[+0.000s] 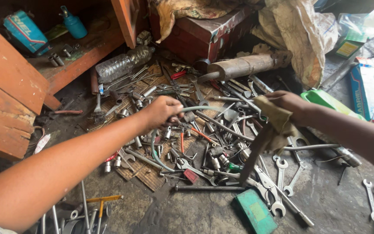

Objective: The person sits on the floor and wipes various metal tools with a cloth. They pick up a flexible hose and wipe it, then handle a pair of pliers, wiping the jaws and handles before placing them back among the scattered tools.

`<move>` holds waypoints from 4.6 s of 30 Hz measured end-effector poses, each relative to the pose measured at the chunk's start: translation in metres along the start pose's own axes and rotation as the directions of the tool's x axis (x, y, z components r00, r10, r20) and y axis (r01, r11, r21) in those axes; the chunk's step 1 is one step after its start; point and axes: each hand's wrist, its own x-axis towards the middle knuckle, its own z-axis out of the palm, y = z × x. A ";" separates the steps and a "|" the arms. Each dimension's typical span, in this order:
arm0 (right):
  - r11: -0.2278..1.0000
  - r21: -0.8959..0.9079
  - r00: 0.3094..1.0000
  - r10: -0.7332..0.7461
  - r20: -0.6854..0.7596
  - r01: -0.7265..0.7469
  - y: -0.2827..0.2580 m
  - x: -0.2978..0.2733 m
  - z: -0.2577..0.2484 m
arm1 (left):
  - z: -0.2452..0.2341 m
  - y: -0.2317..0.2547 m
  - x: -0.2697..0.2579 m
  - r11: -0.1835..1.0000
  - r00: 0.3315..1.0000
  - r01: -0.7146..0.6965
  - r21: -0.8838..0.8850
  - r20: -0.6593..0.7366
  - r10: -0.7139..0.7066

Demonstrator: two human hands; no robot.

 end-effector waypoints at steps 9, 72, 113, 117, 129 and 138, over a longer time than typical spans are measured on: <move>0.965 0.193 0.983 -0.160 -0.093 0.176 -0.004 -0.010 -0.035 | -0.088 -0.140 0.014 0.940 0.887 0.342 -0.008 -0.329 -0.325; 0.935 -0.144 0.890 -0.249 0.383 0.323 -0.060 -0.082 0.142 | 0.067 -0.003 0.001 0.890 0.917 -0.383 0.247 -0.014 0.398; 0.871 0.415 0.878 -0.395 0.271 0.264 -0.075 -0.058 0.087 | 0.154 0.132 -0.011 0.529 0.575 -0.793 0.304 0.085 0.814; 0.902 0.261 0.898 -0.397 0.190 0.344 -0.068 -0.072 0.059 | 0.172 0.121 -0.007 -0.061 0.167 -0.797 0.601 0.317 0.934; 0.812 0.008 0.792 -0.572 0.214 0.584 -0.054 -0.122 0.019 | 0.253 -0.073 0.067 -0.067 0.444 -0.885 0.461 0.878 0.179; 0.480 -0.370 0.594 -0.739 0.319 0.796 -0.034 -0.197 -0.038 | 0.282 -0.143 0.137 0.149 0.678 -0.734 0.663 0.726 0.111</move>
